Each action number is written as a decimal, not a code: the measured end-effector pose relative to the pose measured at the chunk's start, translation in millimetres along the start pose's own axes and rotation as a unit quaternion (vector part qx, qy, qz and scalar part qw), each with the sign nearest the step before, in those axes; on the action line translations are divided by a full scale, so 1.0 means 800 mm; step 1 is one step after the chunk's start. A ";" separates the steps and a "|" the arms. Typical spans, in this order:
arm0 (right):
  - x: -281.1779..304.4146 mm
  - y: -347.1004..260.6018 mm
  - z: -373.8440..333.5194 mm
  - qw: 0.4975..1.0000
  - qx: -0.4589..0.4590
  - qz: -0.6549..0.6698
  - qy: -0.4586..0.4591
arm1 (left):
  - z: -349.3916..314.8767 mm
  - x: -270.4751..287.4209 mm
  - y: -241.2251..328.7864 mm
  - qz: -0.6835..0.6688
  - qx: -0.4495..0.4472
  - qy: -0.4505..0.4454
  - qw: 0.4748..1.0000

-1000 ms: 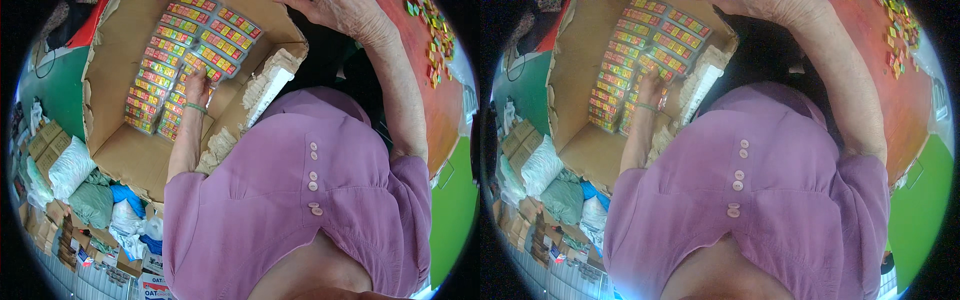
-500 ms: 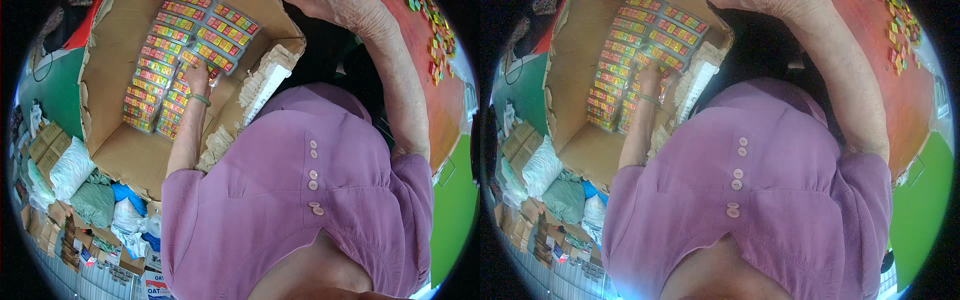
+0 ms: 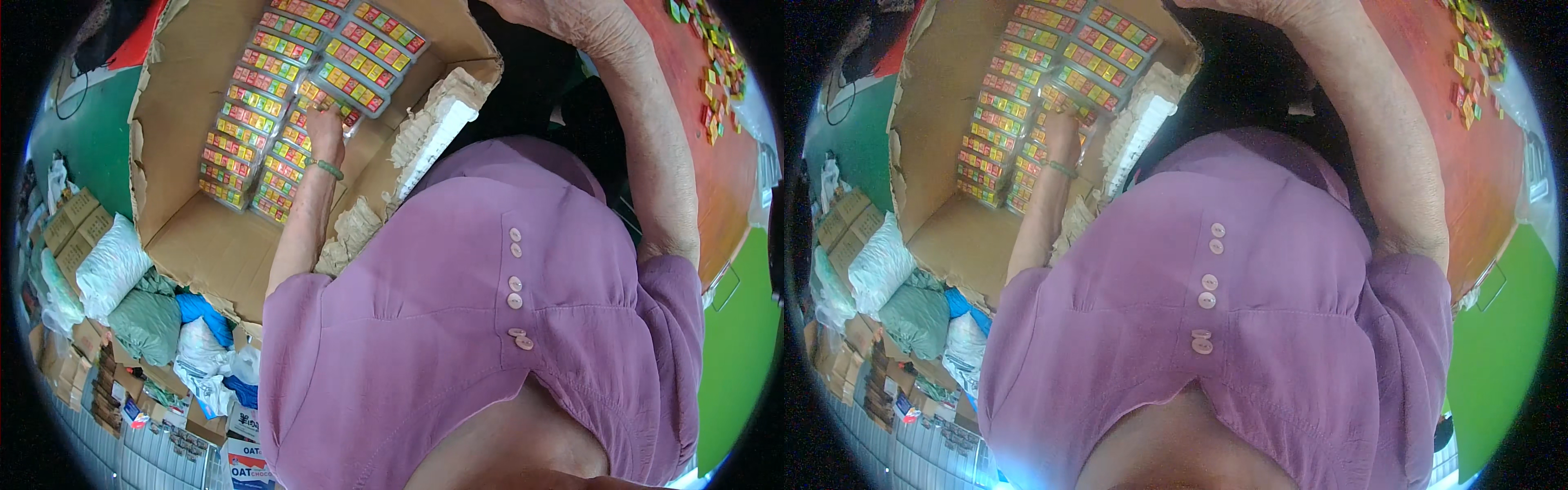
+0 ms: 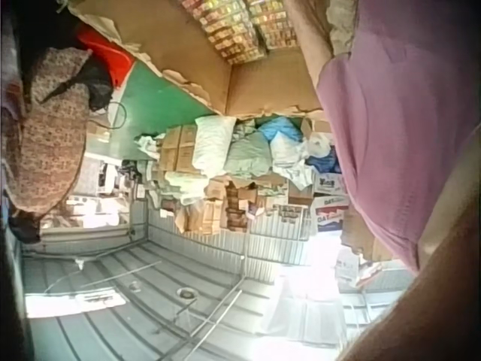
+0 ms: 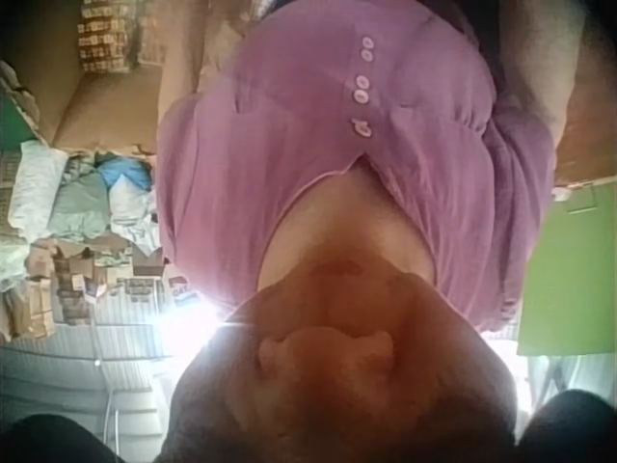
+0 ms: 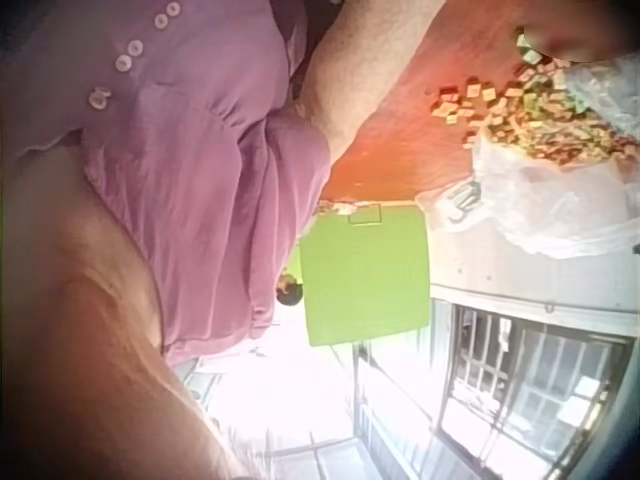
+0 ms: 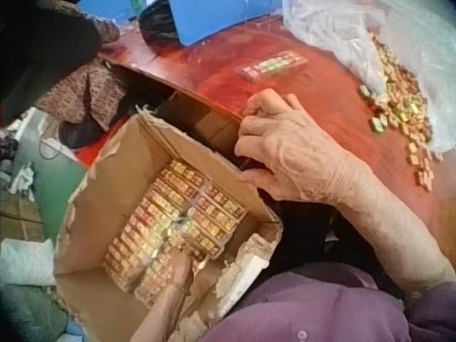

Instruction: Arranging individual wrapped candies into rows and placing them into a shipping box.

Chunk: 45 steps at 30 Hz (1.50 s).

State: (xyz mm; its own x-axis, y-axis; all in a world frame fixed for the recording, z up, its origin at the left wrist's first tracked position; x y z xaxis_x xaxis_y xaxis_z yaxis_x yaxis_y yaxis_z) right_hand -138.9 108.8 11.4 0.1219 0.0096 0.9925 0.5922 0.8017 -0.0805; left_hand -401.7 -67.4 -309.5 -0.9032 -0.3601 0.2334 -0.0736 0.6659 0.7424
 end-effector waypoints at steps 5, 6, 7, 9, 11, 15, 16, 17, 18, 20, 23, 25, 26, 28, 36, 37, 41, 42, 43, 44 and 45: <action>0.000 -0.002 -0.003 1.000 -0.011 -0.004 -0.009 | -0.022 -0.012 0.028 0.059 0.023 -0.011 0.998; 0.000 -0.002 -0.003 1.000 -0.015 -0.004 -0.007 | -0.013 -0.008 0.020 0.121 -0.011 0.013 0.992; -0.002 0.000 -0.002 1.000 -0.019 -0.005 -0.006 | -0.011 -0.009 0.028 0.181 -0.046 0.036 0.982; -0.004 0.005 0.000 1.000 -0.017 -0.003 -0.008 | -0.005 -0.013 0.027 0.189 -0.005 0.016 0.982; -0.002 0.006 0.007 1.000 -0.007 -0.002 0.000 | 0.018 -0.001 0.006 0.224 -0.012 0.018 0.974; -0.022 0.024 -0.003 0.993 -0.029 0.109 -0.031 | 0.045 -0.004 -0.019 0.249 -0.050 -0.006 0.967; -0.017 0.038 -0.005 0.991 -0.043 0.121 -0.030 | 0.039 -0.013 -0.006 0.298 -0.082 -0.012 0.951; 0.002 0.032 -0.006 1.000 -0.013 -0.005 0.005 | 0.026 -0.031 0.014 0.266 -0.062 -0.060 0.960; 0.002 0.017 0.000 0.997 -0.014 -0.060 0.044 | 0.027 -0.017 0.002 0.434 -0.179 0.044 0.882; -0.004 -0.005 0.018 0.999 0.012 -0.029 0.012 | 0.084 0.050 -0.092 0.237 -0.062 -0.029 0.969; -0.010 0.003 -0.005 1.000 0.003 0.022 0.021 | 0.077 0.023 -0.090 0.259 -0.028 0.005 0.965; -0.013 0.004 -0.015 0.999 -0.001 0.019 0.031 | 0.071 0.008 -0.081 0.265 -0.055 0.026 0.962; -0.016 0.013 -0.024 0.999 -0.008 0.024 0.026 | 0.060 -0.016 -0.064 0.244 -0.029 0.018 0.969; -0.011 0.013 -0.017 1.000 -0.003 0.001 0.030 | 0.069 -0.015 -0.045 0.221 0.000 0.029 0.975; -0.036 0.061 -0.012 0.998 -0.043 0.026 -0.022 | 0.028 -0.068 0.046 0.161 -0.017 -0.070 0.984; -0.022 0.035 0.000 1.000 -0.014 0.007 0.003 | 0.014 -0.035 0.049 0.172 -0.049 0.002 0.984; -0.007 0.012 0.003 0.998 0.022 -0.036 0.036 | -0.010 -0.013 0.051 0.063 -0.040 0.030 0.997; -0.009 0.012 0.001 0.998 0.026 -0.040 0.044 | -0.013 -0.013 0.052 0.064 -0.034 0.031 0.997; -0.007 0.009 0.000 0.999 0.024 -0.032 0.037 | -0.017 -0.007 0.049 0.042 0.001 0.036 0.998; -0.005 0.004 0.000 0.998 0.029 -0.029 0.037 | -0.018 -0.001 0.046 0.019 0.035 0.043 0.998; -0.002 0.001 0.000 0.998 0.030 -0.022 0.045 | 0.002 0.011 0.019 -0.022 0.046 0.048 0.998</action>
State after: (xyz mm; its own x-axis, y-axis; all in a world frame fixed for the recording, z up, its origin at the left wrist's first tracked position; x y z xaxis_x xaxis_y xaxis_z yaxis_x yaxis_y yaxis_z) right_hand -138.7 109.4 9.5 0.1700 -0.0774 0.9824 0.5505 0.8343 -0.0296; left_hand -411.0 -59.7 -297.4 -0.8536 -0.4491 0.2641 -0.1549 0.7028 0.6944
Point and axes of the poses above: each hand's wrist, its own z-axis towards the middle knuckle, its own x-axis out of the back of the hand, y = z × x, the point moved 5 cm from there along z, towards the middle knuckle, and after that the axes turned 6 degrees about -y, right-handed, at the moved point
